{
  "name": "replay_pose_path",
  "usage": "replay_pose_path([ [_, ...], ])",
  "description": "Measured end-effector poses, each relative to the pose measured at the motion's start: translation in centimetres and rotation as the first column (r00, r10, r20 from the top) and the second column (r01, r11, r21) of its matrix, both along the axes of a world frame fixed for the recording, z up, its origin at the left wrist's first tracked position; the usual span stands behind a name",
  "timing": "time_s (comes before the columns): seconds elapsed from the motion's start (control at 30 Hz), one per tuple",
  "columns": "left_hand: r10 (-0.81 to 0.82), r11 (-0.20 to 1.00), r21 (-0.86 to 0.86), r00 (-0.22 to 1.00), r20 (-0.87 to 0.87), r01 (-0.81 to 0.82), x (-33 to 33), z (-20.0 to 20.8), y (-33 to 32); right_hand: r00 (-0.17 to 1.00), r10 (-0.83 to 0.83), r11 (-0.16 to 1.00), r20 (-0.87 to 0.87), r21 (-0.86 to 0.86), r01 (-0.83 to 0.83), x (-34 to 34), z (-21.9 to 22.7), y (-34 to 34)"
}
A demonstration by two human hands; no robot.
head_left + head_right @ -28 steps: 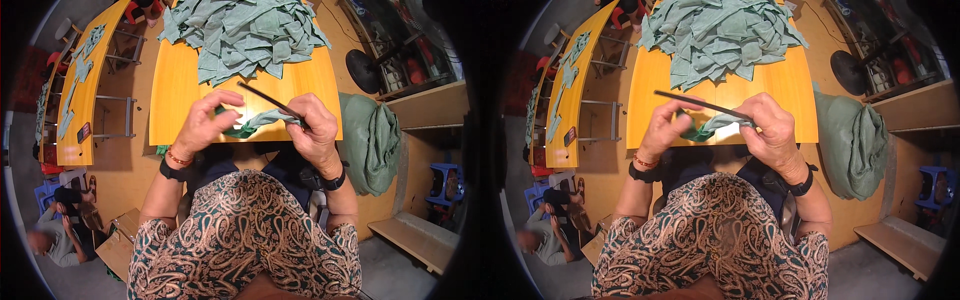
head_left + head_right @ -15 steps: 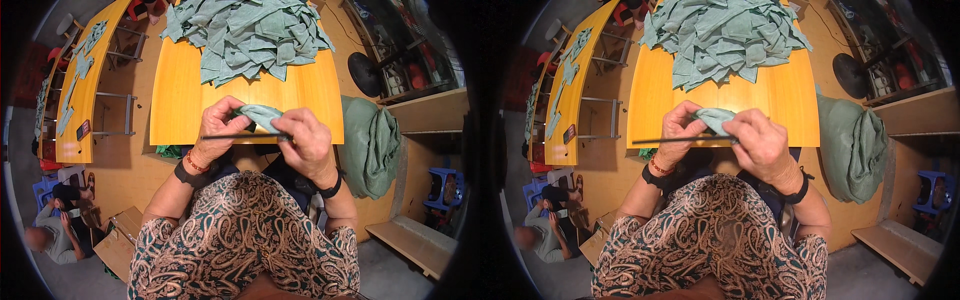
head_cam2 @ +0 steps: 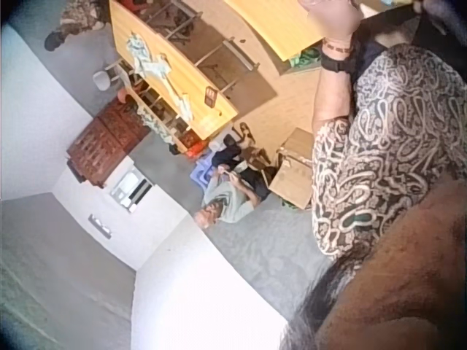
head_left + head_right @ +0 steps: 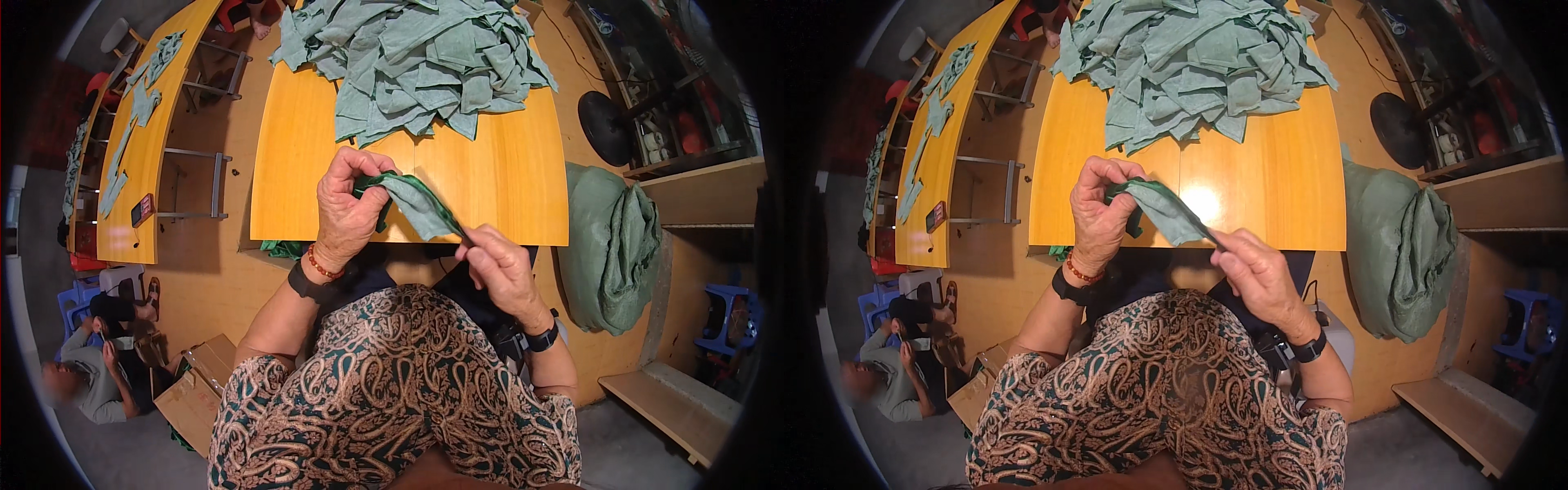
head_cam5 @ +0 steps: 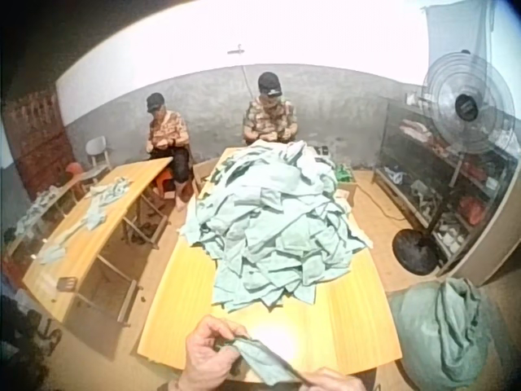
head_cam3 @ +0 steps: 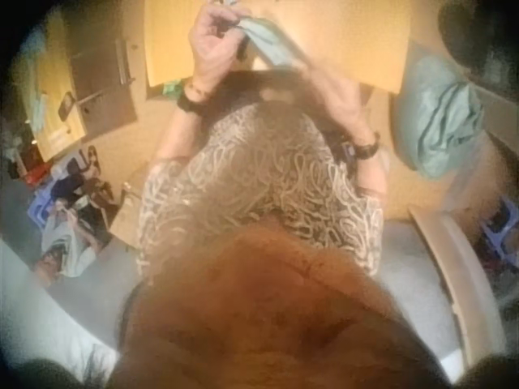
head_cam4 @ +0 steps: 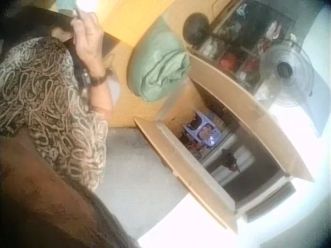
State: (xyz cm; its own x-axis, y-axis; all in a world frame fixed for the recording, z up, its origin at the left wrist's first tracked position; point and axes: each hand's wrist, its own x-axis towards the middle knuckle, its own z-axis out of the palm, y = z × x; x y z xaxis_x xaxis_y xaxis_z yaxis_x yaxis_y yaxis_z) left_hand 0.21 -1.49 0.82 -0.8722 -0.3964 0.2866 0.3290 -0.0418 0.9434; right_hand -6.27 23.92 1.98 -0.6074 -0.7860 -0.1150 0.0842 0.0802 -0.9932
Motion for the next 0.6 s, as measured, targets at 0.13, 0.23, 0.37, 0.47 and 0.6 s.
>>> replay_pose_path([
  [0.13, 0.009, 1.0, 0.002, 1.0, 0.023, -0.009, -0.4, 0.4, 0.1, 0.992, 0.053, 0.991, -0.114, 0.131, -0.038, 0.5, 0.2, -0.5],
  [0.23, -0.002, 1.0, -0.027, 0.999, 0.036, 0.003, -0.4, 0.5, 0.0, 0.999, 0.007, 0.991, -0.04, 0.134, -0.002, 0.7, -0.5, -0.5],
  [0.37, 0.007, 0.999, -0.033, 0.997, 0.075, -0.005, -0.2, 0.8, -0.2, 0.997, 0.04, 0.992, -0.072, 0.122, -0.031, 0.5, -0.3, -0.4],
  [0.47, 0.018, 0.999, -0.048, 0.994, 0.106, -0.013, -0.4, 0.8, -0.4, 0.993, 0.066, 0.991, -0.098, 0.126, -0.054, 0.3, 0.0, -0.3],
  [0.6, 0.011, 0.998, -0.06, 0.992, 0.127, -0.003, -0.4, 1.0, -0.3, 0.993, 0.06, 0.993, -0.099, 0.107, -0.049, 0.4, -1.0, -0.4],
])
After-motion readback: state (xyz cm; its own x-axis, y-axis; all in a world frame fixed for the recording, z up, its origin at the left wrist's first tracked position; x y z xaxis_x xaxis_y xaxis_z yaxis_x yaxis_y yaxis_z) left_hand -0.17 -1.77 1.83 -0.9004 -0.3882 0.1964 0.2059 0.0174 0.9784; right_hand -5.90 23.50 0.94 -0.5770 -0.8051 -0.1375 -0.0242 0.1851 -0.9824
